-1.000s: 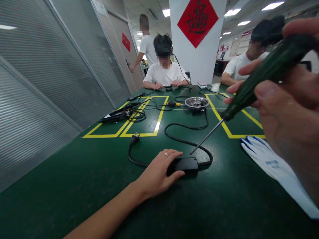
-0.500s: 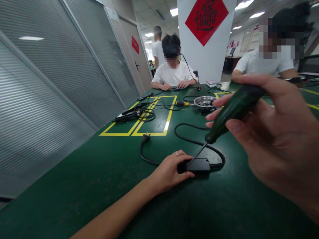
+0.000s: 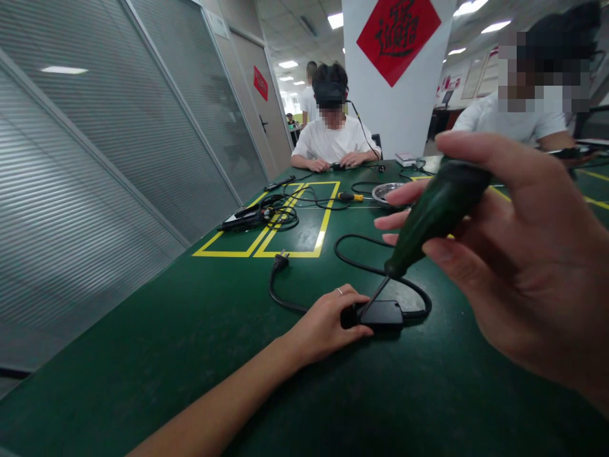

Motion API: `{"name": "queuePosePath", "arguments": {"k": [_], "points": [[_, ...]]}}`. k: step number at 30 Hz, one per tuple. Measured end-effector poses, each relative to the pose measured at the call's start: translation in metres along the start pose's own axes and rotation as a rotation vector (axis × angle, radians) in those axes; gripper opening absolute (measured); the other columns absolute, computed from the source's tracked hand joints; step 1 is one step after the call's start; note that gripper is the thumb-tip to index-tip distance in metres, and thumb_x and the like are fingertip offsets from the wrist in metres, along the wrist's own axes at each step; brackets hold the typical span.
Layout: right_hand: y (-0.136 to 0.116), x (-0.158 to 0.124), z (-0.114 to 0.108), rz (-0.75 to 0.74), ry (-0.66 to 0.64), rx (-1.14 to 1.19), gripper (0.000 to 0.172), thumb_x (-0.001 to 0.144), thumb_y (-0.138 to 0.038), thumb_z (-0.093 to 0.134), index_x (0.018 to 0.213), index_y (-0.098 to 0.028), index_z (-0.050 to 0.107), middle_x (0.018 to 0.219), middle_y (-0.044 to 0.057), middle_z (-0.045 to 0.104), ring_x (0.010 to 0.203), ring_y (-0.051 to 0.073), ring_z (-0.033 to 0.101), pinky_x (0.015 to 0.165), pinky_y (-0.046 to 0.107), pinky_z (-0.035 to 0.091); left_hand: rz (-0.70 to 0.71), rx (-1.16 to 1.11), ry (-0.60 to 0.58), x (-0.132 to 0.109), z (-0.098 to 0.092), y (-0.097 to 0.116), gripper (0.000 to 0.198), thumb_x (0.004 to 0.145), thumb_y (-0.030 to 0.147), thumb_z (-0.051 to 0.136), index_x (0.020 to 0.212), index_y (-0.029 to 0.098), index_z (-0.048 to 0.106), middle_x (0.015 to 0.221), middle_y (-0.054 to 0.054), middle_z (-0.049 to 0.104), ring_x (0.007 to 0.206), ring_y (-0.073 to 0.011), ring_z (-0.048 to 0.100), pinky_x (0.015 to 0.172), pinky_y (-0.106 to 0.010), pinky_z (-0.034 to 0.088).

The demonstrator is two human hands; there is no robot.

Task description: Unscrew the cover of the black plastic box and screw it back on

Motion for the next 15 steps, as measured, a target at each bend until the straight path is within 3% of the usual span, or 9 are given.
{"name": "queuePosePath", "arguments": {"k": [4, 8, 15], "points": [[-0.014, 0.008, 0.004, -0.138, -0.018, -0.099, 0.048, 0.077, -0.021, 0.068, 0.123, -0.023, 0.052, 0.127, -0.003, 0.055, 0.106, 0.013, 0.060, 0.092, 0.022, 0.054, 0.001, -0.005, 0.001, 0.000, 0.001, -0.002, 0.041, 0.080, 0.035, 0.072, 0.116, 0.019, 0.060, 0.107, -0.006, 0.060, 0.097, -0.0223, 0.057, 0.088, -0.033, 0.045], [-0.025, 0.013, 0.008, -0.190, -0.074, -0.252, 0.045, 0.085, -0.017, 0.057, 0.129, -0.018, 0.050, 0.130, -0.003, 0.056, 0.109, 0.010, 0.059, 0.095, 0.017, 0.051, 0.001, -0.012, 0.005, 0.000, 0.001, -0.002, 0.036, 0.082, 0.035, 0.070, 0.113, 0.019, 0.061, 0.106, -0.007, 0.061, 0.097, -0.0231, 0.058, 0.088, -0.034, 0.045], [-0.031, 0.012, 0.005, -0.176, 0.079, -0.330, 0.039, 0.080, -0.034, 0.065, 0.116, -0.020, 0.058, 0.119, 0.000, 0.063, 0.101, 0.014, 0.063, 0.092, 0.025, 0.054, 0.010, 0.004, 0.024, -0.001, 0.001, -0.002, 0.038, 0.079, 0.038, 0.073, 0.111, 0.019, 0.063, 0.105, -0.007, 0.063, 0.097, -0.0234, 0.058, 0.088, -0.034, 0.045]]}}
Point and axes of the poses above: each hand's wrist, its own x-axis towards the middle knuckle, its own z-axis out of the palm, y = z × x, the point moved 6 cm from there along x, towards the middle knuckle
